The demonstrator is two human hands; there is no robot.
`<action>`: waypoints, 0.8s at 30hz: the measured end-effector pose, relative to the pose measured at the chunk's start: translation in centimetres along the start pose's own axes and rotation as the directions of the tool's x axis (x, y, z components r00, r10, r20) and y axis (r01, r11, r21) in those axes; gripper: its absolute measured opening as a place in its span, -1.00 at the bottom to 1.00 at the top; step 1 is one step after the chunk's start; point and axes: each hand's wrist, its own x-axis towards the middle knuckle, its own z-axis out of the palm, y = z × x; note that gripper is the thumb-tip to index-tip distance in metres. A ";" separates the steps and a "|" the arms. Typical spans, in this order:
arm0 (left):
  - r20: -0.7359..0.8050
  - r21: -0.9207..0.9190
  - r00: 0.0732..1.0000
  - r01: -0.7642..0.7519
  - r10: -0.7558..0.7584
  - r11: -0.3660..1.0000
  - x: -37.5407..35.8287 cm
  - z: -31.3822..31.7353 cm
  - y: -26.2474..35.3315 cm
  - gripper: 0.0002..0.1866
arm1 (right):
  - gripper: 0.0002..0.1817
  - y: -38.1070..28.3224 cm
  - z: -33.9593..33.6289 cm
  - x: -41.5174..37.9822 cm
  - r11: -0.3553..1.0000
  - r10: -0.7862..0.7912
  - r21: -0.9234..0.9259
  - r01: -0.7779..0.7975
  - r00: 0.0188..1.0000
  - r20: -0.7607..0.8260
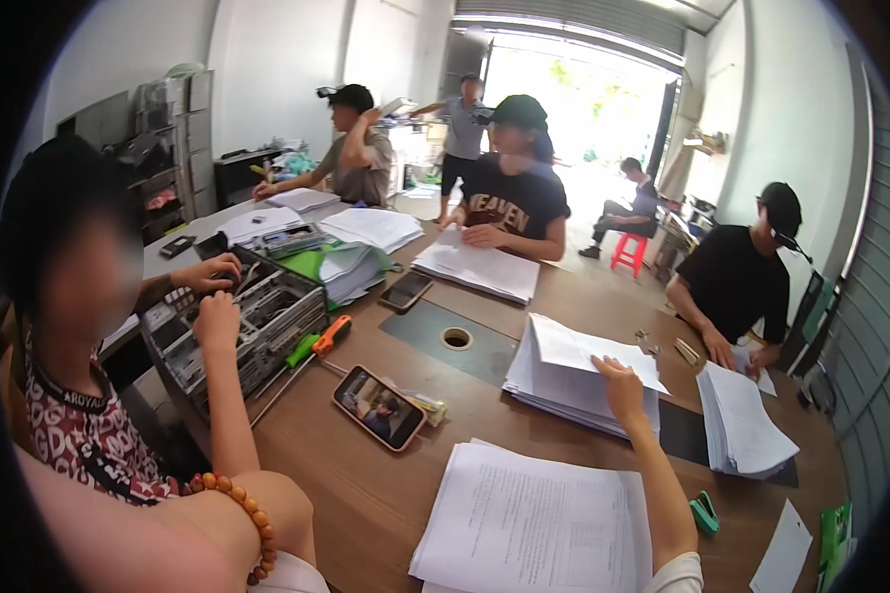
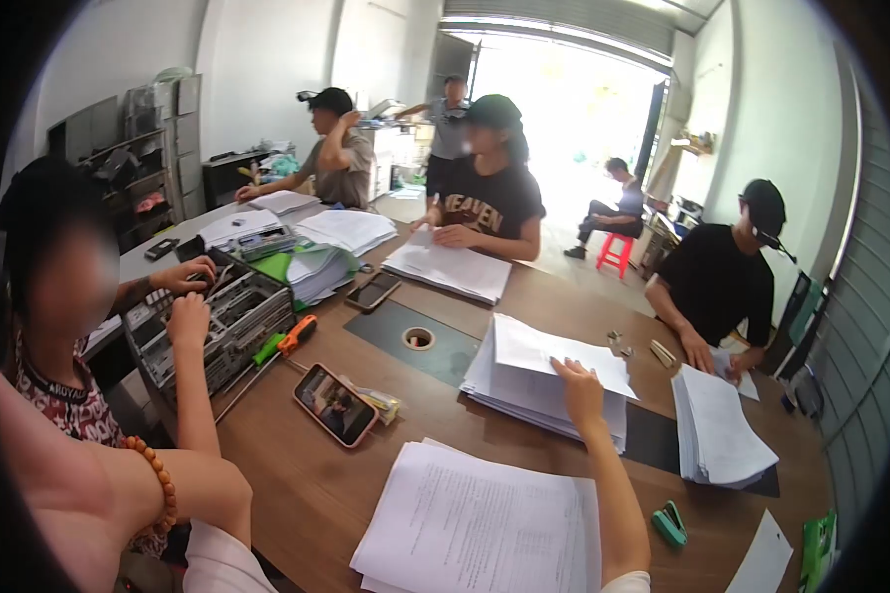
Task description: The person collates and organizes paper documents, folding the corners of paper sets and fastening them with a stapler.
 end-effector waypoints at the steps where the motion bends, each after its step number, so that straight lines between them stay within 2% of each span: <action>1: 0.005 0.000 0.999 -0.031 0.031 1.000 0.1 -0.1 0.0 -0.78 | -0.63 -0.1 0.1 -0.5 0.996 -0.040 -0.080 0.040 0.999 0.004; 2: 0.001 -0.014 0.998 -0.059 0.059 0.998 0.2 -0.3 0.0 -0.78 | -0.64 0.0 0.1 -0.5 0.982 -0.078 -0.169 0.078 0.997 0.004; 4: -0.013 -0.045 0.993 -0.118 0.117 0.992 -0.1 -1.1 -0.2 -0.79 | -0.64 -0.4 0.3 -0.8 0.983 -0.035 -0.181 0.043 0.998 0.046; 6: -0.034 -0.071 0.981 -0.194 0.192 0.978 -0.5 -2.2 -0.5 -0.79 | -0.66 -1.9 -0.8 -1.1 0.988 0.069 -0.148 -0.043 0.982 0.173; 7: -0.040 -0.083 0.972 -0.236 0.233 0.968 -0.9 -3.0 -0.7 -0.80 | -0.64 -2.0 -0.6 -1.5 0.984 0.063 -0.177 -0.023 0.973 0.222; 8: -0.061 -0.103 0.960 -0.277 0.272 0.955 -1.3 -4.1 -0.6 -0.80 | -0.61 -1.4 0.5 -2.1 0.985 0.001 -0.169 0.024 0.989 0.145; 10: -0.100 -0.163 0.942 -0.334 0.321 0.928 -2.7 -6.1 -0.7 -0.80 | -0.58 -1.2 1.1 -2.4 0.983 0.024 -0.183 0.021 0.970 0.243; 14: -0.185 -0.240 0.882 -0.469 0.434 0.850 -6.3 -10.9 -0.8 -0.80 | -0.59 -2.2 1.8 -2.8 0.976 0.041 -0.218 0.029 0.949 0.312; 16: -0.224 -0.265 0.845 -0.533 0.486 0.804 -8.3 -13.3 -0.7 -0.80 | -0.60 -2.8 1.5 -2.7 0.977 0.134 -0.208 -0.050 0.901 0.412; 20: -0.277 -0.281 0.766 -0.642 0.580 0.713 -12.6 -18.3 -0.8 -0.79 | -0.54 -4.3 -0.3 -2.2 0.973 0.157 -0.225 -0.055 0.871 0.466; 22: -0.295 -0.269 0.728 -0.685 0.619 0.677 -14.8 -20.8 -1.1 -0.79 | -0.49 -4.2 -1.0 -2.2 0.989 0.150 -0.068 -0.134 0.857 0.494; 23: -0.302 -0.254 0.708 -0.705 0.638 0.662 -16.0 -22.1 -1.2 -0.78 | -0.51 -3.5 -1.1 -2.0 0.990 0.087 0.056 -0.132 0.861 0.500; 24: -0.300 -0.245 0.693 -0.720 0.656 0.649 -17.2 -23.4 -1.4 -0.78 | -0.51 -3.4 -2.3 -1.6 0.990 0.088 0.055 -0.132 0.866 0.492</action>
